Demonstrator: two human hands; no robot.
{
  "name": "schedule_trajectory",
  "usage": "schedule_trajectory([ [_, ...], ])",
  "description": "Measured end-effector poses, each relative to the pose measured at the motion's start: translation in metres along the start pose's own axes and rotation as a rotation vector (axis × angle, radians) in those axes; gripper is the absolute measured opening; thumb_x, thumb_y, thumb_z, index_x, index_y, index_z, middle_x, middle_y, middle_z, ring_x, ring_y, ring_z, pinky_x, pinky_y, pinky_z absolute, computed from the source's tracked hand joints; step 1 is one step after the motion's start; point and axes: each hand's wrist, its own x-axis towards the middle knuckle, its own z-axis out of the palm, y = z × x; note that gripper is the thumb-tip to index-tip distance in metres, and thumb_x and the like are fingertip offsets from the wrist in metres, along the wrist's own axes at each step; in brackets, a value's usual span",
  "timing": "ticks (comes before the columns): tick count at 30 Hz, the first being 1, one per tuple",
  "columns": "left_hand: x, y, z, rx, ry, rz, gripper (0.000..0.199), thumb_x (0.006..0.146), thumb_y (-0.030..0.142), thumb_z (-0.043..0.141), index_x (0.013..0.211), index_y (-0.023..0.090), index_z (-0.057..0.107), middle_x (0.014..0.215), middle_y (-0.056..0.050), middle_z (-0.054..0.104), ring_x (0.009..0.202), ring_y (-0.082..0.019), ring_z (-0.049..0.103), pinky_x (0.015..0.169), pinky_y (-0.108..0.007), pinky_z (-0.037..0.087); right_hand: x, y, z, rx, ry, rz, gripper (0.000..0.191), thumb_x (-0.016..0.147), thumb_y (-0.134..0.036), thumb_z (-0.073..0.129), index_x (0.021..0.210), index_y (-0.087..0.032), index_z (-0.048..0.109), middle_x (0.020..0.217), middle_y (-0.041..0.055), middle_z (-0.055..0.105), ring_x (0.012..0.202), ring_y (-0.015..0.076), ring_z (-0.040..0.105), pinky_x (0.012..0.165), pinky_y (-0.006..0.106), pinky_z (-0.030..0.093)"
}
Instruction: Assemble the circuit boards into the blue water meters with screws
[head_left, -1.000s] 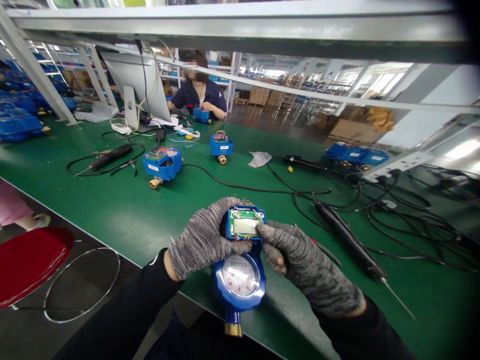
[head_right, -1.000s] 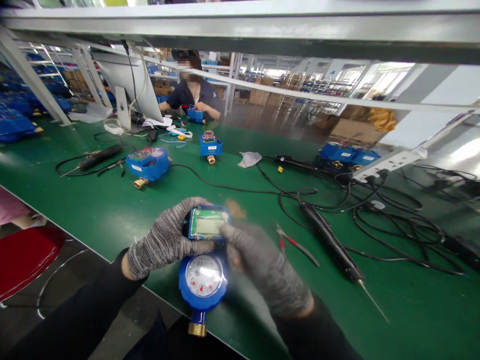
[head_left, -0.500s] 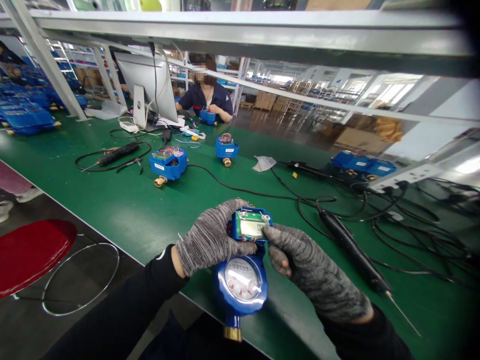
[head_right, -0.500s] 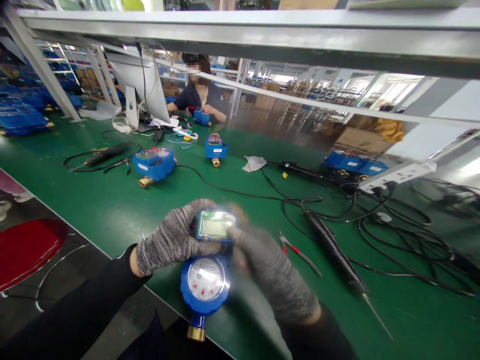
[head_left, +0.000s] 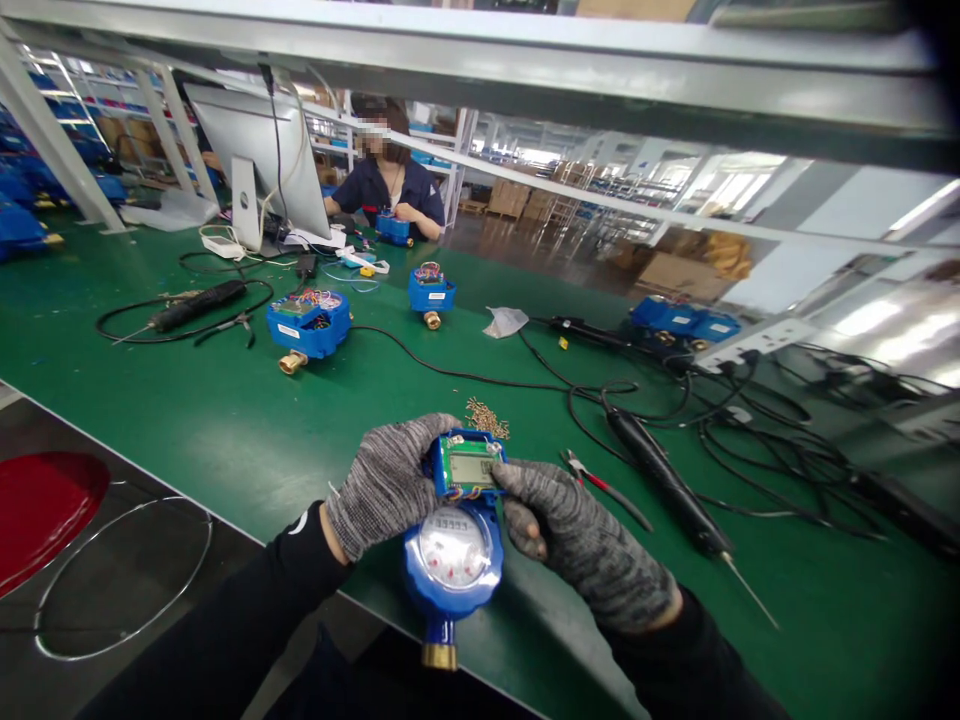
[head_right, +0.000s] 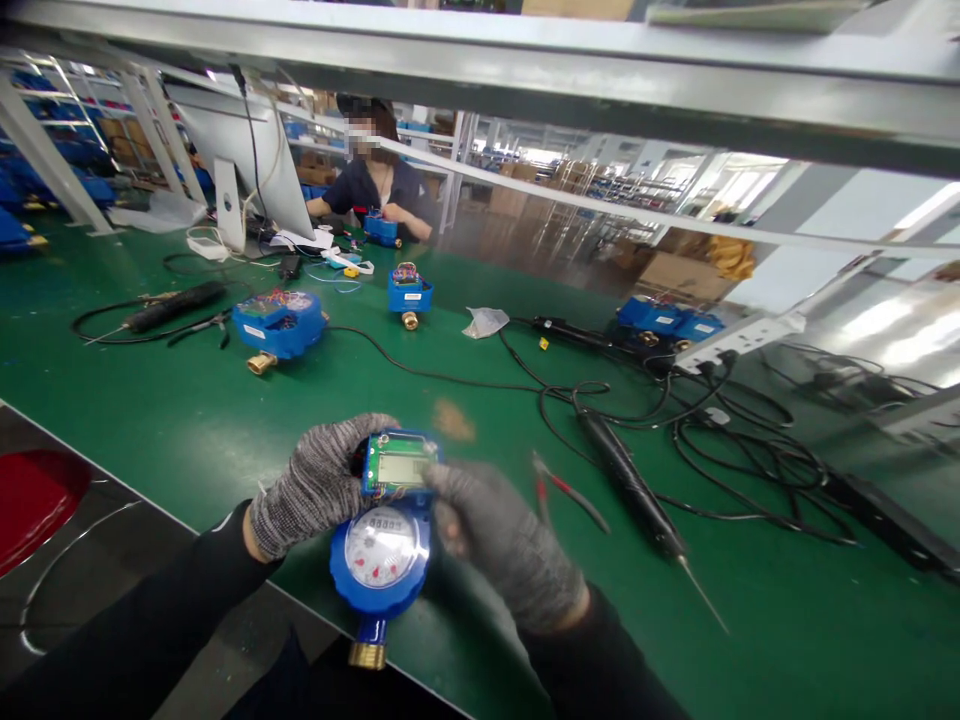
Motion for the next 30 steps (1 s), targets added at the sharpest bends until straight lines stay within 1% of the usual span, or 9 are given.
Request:
schedule_trajectory([
  [3,0.0,0.0,-0.001,-0.015,-0.006,-0.031,0.054,0.07,0.037,0.081,0.118,0.017,0.064,0.11,-0.011,0.075,0.099,-0.027,0.073,0.089,-0.043,0.061,0.005,-0.013,0.008,-0.052,-0.017,-0.009,0.056,0.099,-0.053,0.048,0.053,-0.022,0.05,0.049,-0.0022,0.047,0.047,0.0125,0.044,0.057,0.031,0.045],
  [5,0.0,0.0,-0.003,-0.016,-0.016,-0.062,0.053,0.071,0.039,0.08,0.117,0.018,0.064,0.11,-0.01,0.076,0.099,-0.027,0.073,0.089,-0.043,0.061,0.006,-0.015,0.01,-0.208,0.021,-0.033,0.054,0.1,-0.053,0.044,0.058,-0.021,0.053,0.051,-0.001,0.051,0.048,0.0131,0.048,0.055,0.03,0.043],
  [8,-0.001,-0.002,-0.003,-0.009,-0.015,-0.076,0.054,0.07,0.04,0.081,0.117,0.019,0.065,0.111,-0.01,0.076,0.1,-0.027,0.073,0.09,-0.044,0.06,0.005,-0.007,0.007,-0.556,0.333,-0.16,0.039,0.096,-0.056,0.053,0.091,-0.019,0.066,0.077,0.0057,0.067,0.067,0.0194,0.061,0.061,0.033,0.049],
  [10,-0.002,-0.004,-0.001,-0.025,-0.006,-0.077,0.053,0.07,0.038,0.081,0.117,0.019,0.065,0.111,-0.009,0.075,0.1,-0.027,0.073,0.091,-0.044,0.06,0.004,0.001,0.002,-0.688,0.483,-0.327,0.045,0.092,-0.056,0.061,0.119,-0.02,0.062,0.103,0.0107,0.069,0.09,0.0254,0.066,0.08,0.042,0.054],
  [13,-0.003,-0.006,0.0,-0.066,0.007,-0.095,0.051,0.07,0.035,0.082,0.116,0.018,0.066,0.11,-0.009,0.076,0.1,-0.026,0.073,0.09,-0.043,0.06,0.007,0.01,-0.003,-0.657,0.323,-0.502,0.072,0.087,-0.053,0.07,0.147,-0.026,0.042,0.143,0.0119,0.053,0.129,0.0326,0.052,0.109,0.056,0.042],
  [15,-0.004,-0.006,0.0,-0.069,0.01,-0.09,0.05,0.07,0.033,0.082,0.116,0.018,0.067,0.11,-0.009,0.076,0.099,-0.027,0.073,0.089,-0.045,0.061,0.013,0.013,-0.002,-0.556,0.164,-0.515,0.083,0.083,-0.054,0.075,0.152,-0.032,0.034,0.155,0.0082,0.041,0.141,0.0338,0.039,0.116,0.057,0.034],
  [18,-0.005,-0.007,0.0,-0.06,0.009,-0.078,0.05,0.07,0.03,0.081,0.116,0.016,0.067,0.11,-0.01,0.076,0.098,-0.029,0.073,0.088,-0.048,0.06,0.027,0.019,0.007,-0.383,0.049,-0.494,0.084,0.077,-0.057,0.079,0.148,-0.037,0.04,0.15,0.0054,0.048,0.136,0.0336,0.046,0.111,0.055,0.043],
  [24,-0.008,-0.009,0.002,-0.019,0.03,-0.119,0.044,0.074,0.022,0.073,0.117,0.014,0.068,0.111,-0.011,0.076,0.101,-0.029,0.073,0.091,-0.049,0.06,0.045,0.03,0.026,-0.456,0.251,-0.544,0.085,0.062,-0.057,0.09,0.134,-0.028,0.055,0.133,0.0113,0.06,0.122,0.0374,0.058,0.105,0.062,0.045],
  [30,-0.01,-0.007,0.003,-0.011,0.059,-0.105,0.045,0.075,0.028,0.075,0.116,0.013,0.067,0.11,-0.013,0.076,0.097,-0.028,0.073,0.09,-0.048,0.061,0.048,0.027,0.024,-0.472,0.23,-0.596,0.078,0.062,-0.052,0.091,0.128,-0.03,0.057,0.122,0.007,0.065,0.112,0.0315,0.063,0.097,0.054,0.052],
])
